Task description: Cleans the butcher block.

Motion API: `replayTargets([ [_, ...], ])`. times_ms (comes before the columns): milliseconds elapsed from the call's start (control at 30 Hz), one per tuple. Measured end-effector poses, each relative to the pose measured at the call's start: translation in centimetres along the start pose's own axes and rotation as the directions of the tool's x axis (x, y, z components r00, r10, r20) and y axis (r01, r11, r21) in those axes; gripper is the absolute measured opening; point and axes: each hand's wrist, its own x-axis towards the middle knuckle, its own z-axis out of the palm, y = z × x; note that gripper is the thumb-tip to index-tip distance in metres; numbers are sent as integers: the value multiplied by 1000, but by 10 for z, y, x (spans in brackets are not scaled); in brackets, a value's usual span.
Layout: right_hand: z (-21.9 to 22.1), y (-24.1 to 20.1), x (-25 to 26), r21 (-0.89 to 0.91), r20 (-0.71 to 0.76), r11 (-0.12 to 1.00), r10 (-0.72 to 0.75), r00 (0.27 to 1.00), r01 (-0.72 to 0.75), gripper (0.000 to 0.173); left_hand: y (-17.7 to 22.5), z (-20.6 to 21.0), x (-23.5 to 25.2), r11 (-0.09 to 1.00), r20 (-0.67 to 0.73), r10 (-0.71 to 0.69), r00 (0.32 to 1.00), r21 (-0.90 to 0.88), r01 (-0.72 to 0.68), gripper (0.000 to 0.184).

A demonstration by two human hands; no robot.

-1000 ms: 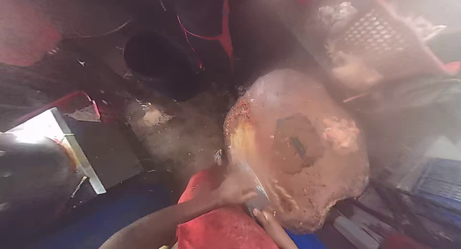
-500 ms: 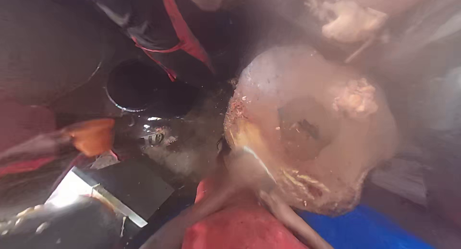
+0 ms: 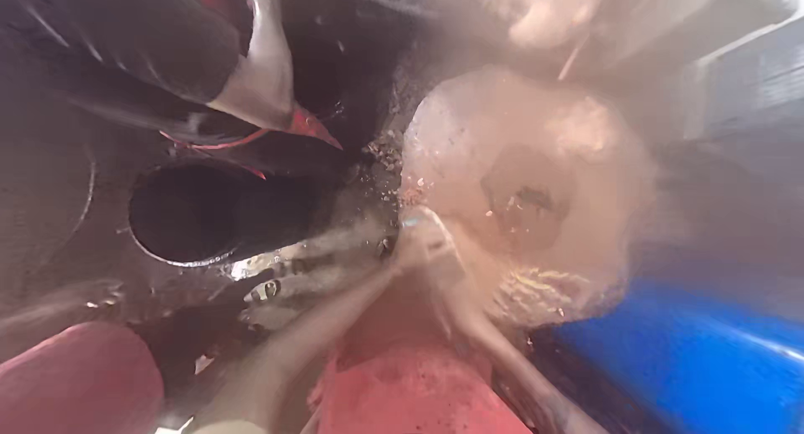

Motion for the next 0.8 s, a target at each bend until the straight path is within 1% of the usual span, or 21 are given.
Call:
replayTargets([
  [67,-6,37,-21,-157,-45,988,-11,999,4,54,33,7,-34,999,79,-6,997,-35,9,35],
  [100,-7,57,-31,-230,-77,973,3,997,-21,52,53,8,-50,996,125,-45,991,-68,54,33],
  [133,-4,65,-33,-256,-93,966,21,995,-44,51,69,-2,-54,985,219,-127,967,-84,148,36],
  [167,6,62,-32,-231,-98,972,17,995,-39,51,80,-22,-43,964,361,-220,906,-61,258,39],
  [200,14,44,-26,-182,-90,983,-12,996,-5,50,73,-37,-24,953,435,-269,859,-9,303,41],
  [233,22,23,-13,-92,-77,995,-50,996,43,49,47,-39,-10,970,380,-229,896,13,243,42],
  [267,27,-2,1,29,-79,998,-52,996,54,51,12,-33,7,994,236,-109,966,9,110,41],
  [300,30,-20,11,111,-79,993,-34,996,42,54,-14,-26,20,1000,117,-9,993,1,9,41],
  [333,27,-27,15,134,-76,990,-31,997,41,55,-25,-20,27,999,56,38,998,-10,-37,41],
  [367,20,-23,12,82,-80,995,-41,996,48,56,-23,-17,26,998,58,55,997,-17,-54,40],
  [400,11,-7,3,-4,-88,999,-43,995,43,56,-12,-11,13,997,104,66,992,-38,-62,38],
  [433,4,20,-13,-88,-103,996,-22,994,12,56,5,-1,-10,994,194,84,977,-85,-68,36],
  [467,0,53,-33,-135,-134,990,34,990,-52,57,25,13,-36,983,274,128,953,-161,-86,34],
  [533,-10,106,-73,-166,-212,968,153,965,-190,58,56,46,-68,927,360,265,895,-349,-135,31],
  [567,-13,114,-83,-143,-235,963,192,953,-230,57,64,56,-69,904,368,303,879,-402,-143,31],
  [600,-14,106,-83,-114,-233,963,214,949,-245,56,66,58,-60,910,362,292,885,-390,-141,31],
  [633,-15,88,-74,-88,-209,970,203,956,-226,56,64,52,-45,938,344,236,909,-326,-120,30],
  [667,-17,62,-59,-41,-181,983,166,969,-176,56,57,43,-21,967,326,154,933,-244,-75,31],
  [733,-24,6,-23,30,-134,998,51,990,-47,57,20,25,30,993,277,9,961,-113,23,37],
  [767,-28,-17,-11,44,-106,999,17,994,-13,57,2,19,48,998,241,11,970,-56,2,40],
  [800,-33,-31,-4,50,-66,999,-5,998,8,56,-10,14,59,999,220,37,975,-28,-32,42],
])
